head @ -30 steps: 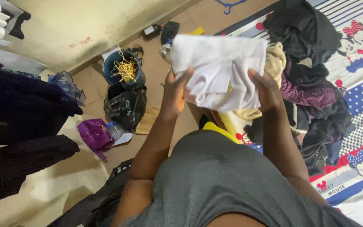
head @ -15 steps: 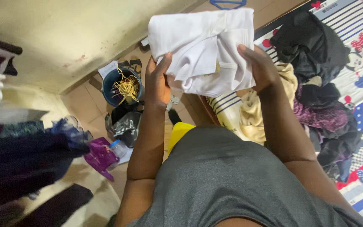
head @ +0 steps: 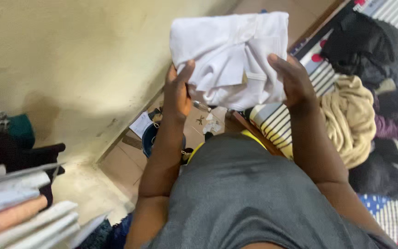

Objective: The person folds a black garment, places it in a bin with other clothes, and then folds a white shirt on a bed.

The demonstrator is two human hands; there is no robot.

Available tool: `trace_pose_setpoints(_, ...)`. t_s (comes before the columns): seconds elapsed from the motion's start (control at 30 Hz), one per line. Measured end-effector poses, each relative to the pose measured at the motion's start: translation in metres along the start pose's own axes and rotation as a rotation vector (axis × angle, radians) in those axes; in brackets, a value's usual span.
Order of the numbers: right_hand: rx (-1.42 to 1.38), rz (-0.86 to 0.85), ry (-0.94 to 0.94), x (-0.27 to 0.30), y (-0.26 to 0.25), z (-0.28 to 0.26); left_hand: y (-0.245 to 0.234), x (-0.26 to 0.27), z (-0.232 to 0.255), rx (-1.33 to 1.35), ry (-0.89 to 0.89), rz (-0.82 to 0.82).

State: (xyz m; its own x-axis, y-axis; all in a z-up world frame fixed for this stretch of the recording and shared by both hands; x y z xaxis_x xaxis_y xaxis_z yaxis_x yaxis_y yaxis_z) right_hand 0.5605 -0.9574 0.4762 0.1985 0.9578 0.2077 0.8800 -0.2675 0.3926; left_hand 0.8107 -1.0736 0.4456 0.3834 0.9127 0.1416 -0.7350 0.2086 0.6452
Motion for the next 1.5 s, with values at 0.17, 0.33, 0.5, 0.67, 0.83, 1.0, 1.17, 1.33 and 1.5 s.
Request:
trace_pose_setpoints(0.17, 0.459, -0.155, -0.488, -0.011, 0.028, -0.011, -0.012, -0.024, 0.012, -0.021, -0.029, -0.078)
trace_pose_setpoints(0.33, -0.046, 0.025, -0.079, -0.028, 0.041, -0.002, -0.023, -0.048, 0.017, -0.045, -0.050, -0.062)
trace_pose_setpoints(0.5, 0.862, -0.105, -0.824, -0.051, 0.055, -0.011, -0.034, -0.070, 0.028, -0.100, -0.067, -0.051)
trace_pose_setpoints(0.67, -0.114, 0.032, -0.080, -0.086, 0.038, 0.006, -0.024, -0.096, 0.029, -0.045, -0.104, -0.084)
trace_pose_setpoints(0.83, -0.164, 0.062, -0.075, -0.110, 0.026, 0.000, -0.013, -0.133, 0.023, -0.066, -0.127, -0.116)
trace_pose_setpoints(1.0, -0.077, 0.121, -0.061, -0.156, 0.001, -0.004, -0.004, -0.188, 0.010, -0.104, -0.156, -0.091)
trace_pose_setpoints(1.17, -0.182, 0.142, -0.059, -0.209, -0.028, -0.034, 0.025, -0.258, -0.008, -0.078, -0.167, -0.136)
trace_pose_setpoints(1.33, -0.245, 0.166, -0.081, -0.262, -0.067, -0.082, 0.073, -0.339, -0.033, -0.079, -0.178, -0.138)
trace_pose_setpoints(1.5, -0.190, 0.296, -0.103, -0.282, -0.108, -0.121, 0.119, -0.391, -0.058, -0.026, -0.199, -0.214)
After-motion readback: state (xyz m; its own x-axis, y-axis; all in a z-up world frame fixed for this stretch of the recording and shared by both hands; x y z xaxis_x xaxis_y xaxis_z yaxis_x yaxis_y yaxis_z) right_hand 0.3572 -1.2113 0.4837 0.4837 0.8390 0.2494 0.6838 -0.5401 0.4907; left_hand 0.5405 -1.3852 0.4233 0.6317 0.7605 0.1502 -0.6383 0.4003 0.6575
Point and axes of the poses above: each hand's wrist, its own x-axis away from the middle knuckle, its own y-axis out of the palm, z = x × y, the point moved 5 cm from there along -x, towards the middle knuckle, and after that the axes turned 1 degree about -x, right-handed, at the moved point
